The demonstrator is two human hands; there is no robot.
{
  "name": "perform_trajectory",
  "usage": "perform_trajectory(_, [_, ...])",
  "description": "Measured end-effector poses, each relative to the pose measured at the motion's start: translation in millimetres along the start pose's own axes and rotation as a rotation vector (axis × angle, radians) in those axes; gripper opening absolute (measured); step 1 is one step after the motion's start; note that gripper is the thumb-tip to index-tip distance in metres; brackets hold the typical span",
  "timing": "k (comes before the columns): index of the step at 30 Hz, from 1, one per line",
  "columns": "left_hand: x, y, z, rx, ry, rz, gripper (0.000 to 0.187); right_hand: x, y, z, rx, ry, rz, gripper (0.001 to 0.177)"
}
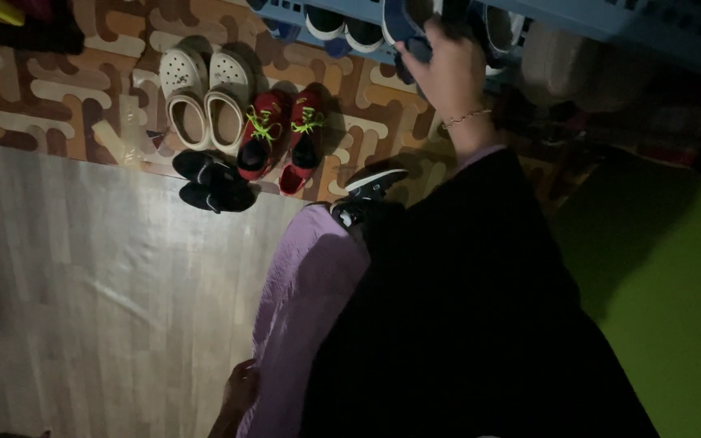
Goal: The person sits on the floor and uses a small brush to clean a dark blue sneaker, then switches to a beige clog-style shoe. They scrub the uppers, soles, and edges of each shoe with the brush, rotating the shoes to reach different areas.
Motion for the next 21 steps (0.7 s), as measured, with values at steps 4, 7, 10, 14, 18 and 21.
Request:
perform_trajectory(4, [-2,8,1,-0.009,-0.026,0.023,0.046,1,3,12,-0.042,-0.074,-0.036,0.026])
perform_trajectory(7, [-1,2,-2,0.038,0.059,-0.001,0.044,-5,9,19,-0.039,-0.083,-0.08,0.027])
perform_trajectory(10, [-4,3,0,0.033,0.095,-0.009,0.041,-4,12,27,-0.071,-0.098,-0.11,0.029])
perform_trajectory(14, [-9,6,5,0.017,0.016,-0.072,0.045,-16,15,17,-0.093,-0.035,-0.192,0.03])
perform_trajectory(18, [-7,1,7,0.025,0.029,-0.053,0.044,-11,15,21,-0.079,-0.052,-0.167,0.03])
perform_trajectory(21, [-9,-6,11,-0.036,-0.082,-0.008,0.045,-16,22,21,0.0,-0.079,-0.185,0.034])
Point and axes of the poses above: each hand's wrist, its own y-axis away from the middle knuckle, its own z-axis out of the back of the hand, x = y × z, the point moved 9 cm from there along -y, towards the middle knuckle, and after that the axes turned 2 degrees about z, right-handed, at the moved point
